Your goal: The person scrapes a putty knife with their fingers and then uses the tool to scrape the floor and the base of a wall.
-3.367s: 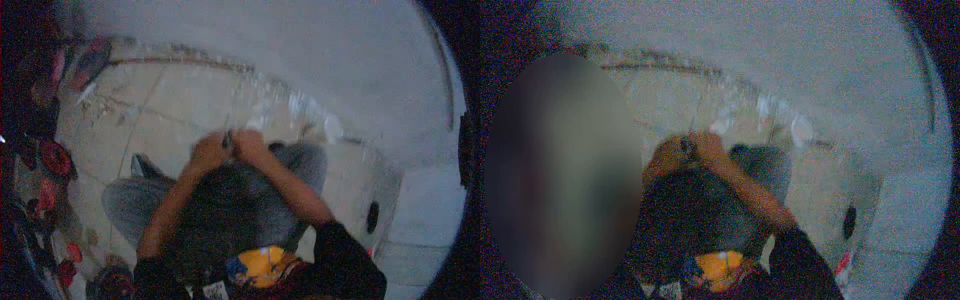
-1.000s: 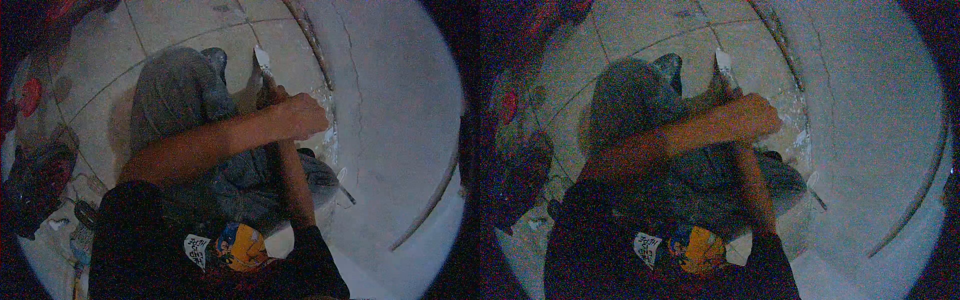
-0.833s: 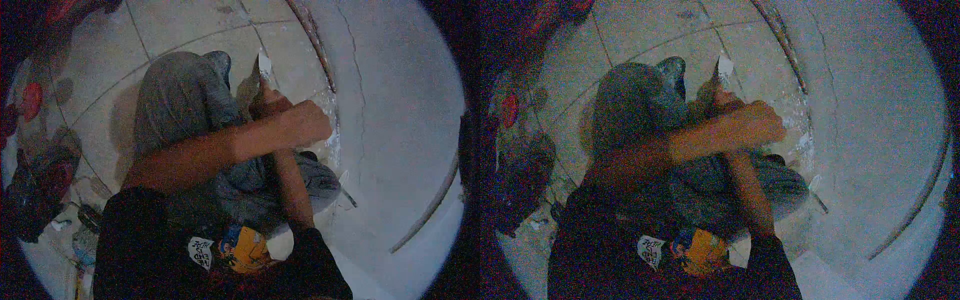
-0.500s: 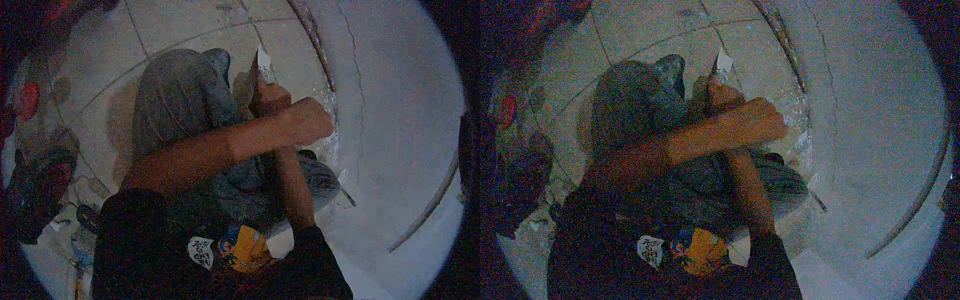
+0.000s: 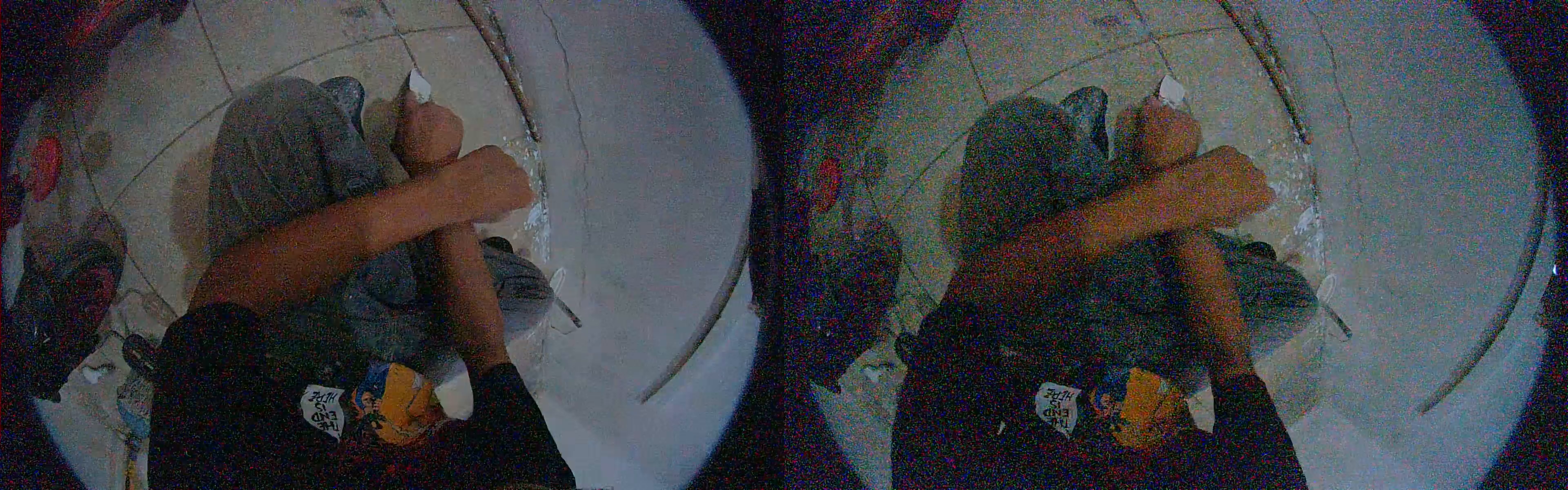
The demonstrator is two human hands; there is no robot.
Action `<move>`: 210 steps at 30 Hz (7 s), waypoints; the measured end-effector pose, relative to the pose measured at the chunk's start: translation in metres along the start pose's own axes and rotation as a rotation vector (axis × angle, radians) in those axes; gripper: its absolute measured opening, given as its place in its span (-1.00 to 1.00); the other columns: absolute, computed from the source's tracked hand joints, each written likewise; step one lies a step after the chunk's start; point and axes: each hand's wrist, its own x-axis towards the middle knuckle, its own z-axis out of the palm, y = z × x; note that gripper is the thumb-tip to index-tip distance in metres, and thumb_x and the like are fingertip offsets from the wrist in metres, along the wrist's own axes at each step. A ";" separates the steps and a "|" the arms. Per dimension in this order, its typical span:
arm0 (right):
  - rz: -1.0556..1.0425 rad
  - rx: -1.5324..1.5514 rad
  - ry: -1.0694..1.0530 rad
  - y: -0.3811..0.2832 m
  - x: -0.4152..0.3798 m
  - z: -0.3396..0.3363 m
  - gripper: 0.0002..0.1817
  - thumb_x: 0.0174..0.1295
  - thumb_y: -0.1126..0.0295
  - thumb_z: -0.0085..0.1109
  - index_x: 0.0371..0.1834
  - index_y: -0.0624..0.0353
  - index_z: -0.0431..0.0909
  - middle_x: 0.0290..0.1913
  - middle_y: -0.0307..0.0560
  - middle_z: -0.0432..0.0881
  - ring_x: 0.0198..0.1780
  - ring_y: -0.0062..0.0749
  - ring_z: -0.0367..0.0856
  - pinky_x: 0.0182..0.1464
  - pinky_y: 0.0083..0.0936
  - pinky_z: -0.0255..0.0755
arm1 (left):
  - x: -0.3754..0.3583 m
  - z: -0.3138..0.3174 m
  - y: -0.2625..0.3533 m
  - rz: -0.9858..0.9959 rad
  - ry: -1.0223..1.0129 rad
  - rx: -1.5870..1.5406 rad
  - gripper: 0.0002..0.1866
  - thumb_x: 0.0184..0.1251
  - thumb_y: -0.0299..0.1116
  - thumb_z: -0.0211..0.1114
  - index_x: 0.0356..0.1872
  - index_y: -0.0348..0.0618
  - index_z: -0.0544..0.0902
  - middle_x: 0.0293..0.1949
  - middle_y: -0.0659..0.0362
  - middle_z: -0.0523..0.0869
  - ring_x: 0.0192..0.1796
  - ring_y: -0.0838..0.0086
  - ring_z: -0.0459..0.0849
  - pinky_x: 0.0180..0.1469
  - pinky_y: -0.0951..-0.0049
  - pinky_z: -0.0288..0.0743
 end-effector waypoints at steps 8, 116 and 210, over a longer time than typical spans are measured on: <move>0.003 0.057 -0.066 -0.026 0.006 0.034 -0.87 0.25 0.35 0.01 -0.28 0.15 0.51 -0.51 0.03 0.66 -0.46 -0.09 0.69 -0.46 -0.19 0.53 | -0.001 0.014 -0.011 0.049 0.175 -0.034 -0.92 -0.05 -0.43 0.29 -0.48 -0.12 0.70 -0.47 0.03 0.72 -0.31 0.12 0.76 -0.30 0.12 0.64; 0.163 0.436 -0.133 0.082 -0.128 0.104 -0.43 0.40 0.15 -0.05 0.41 0.10 0.13 0.35 0.02 0.30 0.36 -0.14 0.24 0.39 -0.29 0.12 | 0.012 -0.009 -0.015 0.006 0.269 -0.043 -0.85 0.02 -0.30 0.27 -0.46 -0.16 0.63 -0.47 0.00 0.70 -0.33 0.07 0.74 -0.27 0.10 0.63; 0.392 0.115 -0.519 0.109 -0.107 0.032 -0.50 -0.13 0.02 0.31 -0.33 0.29 0.62 -0.28 0.24 0.67 -0.19 0.14 0.66 -0.10 -0.10 0.53 | 0.019 -0.073 -0.071 -0.811 0.900 -1.543 -0.64 0.43 -0.13 0.00 -0.41 -0.18 0.59 -0.64 0.26 0.44 -0.61 0.53 0.37 -0.51 0.44 0.27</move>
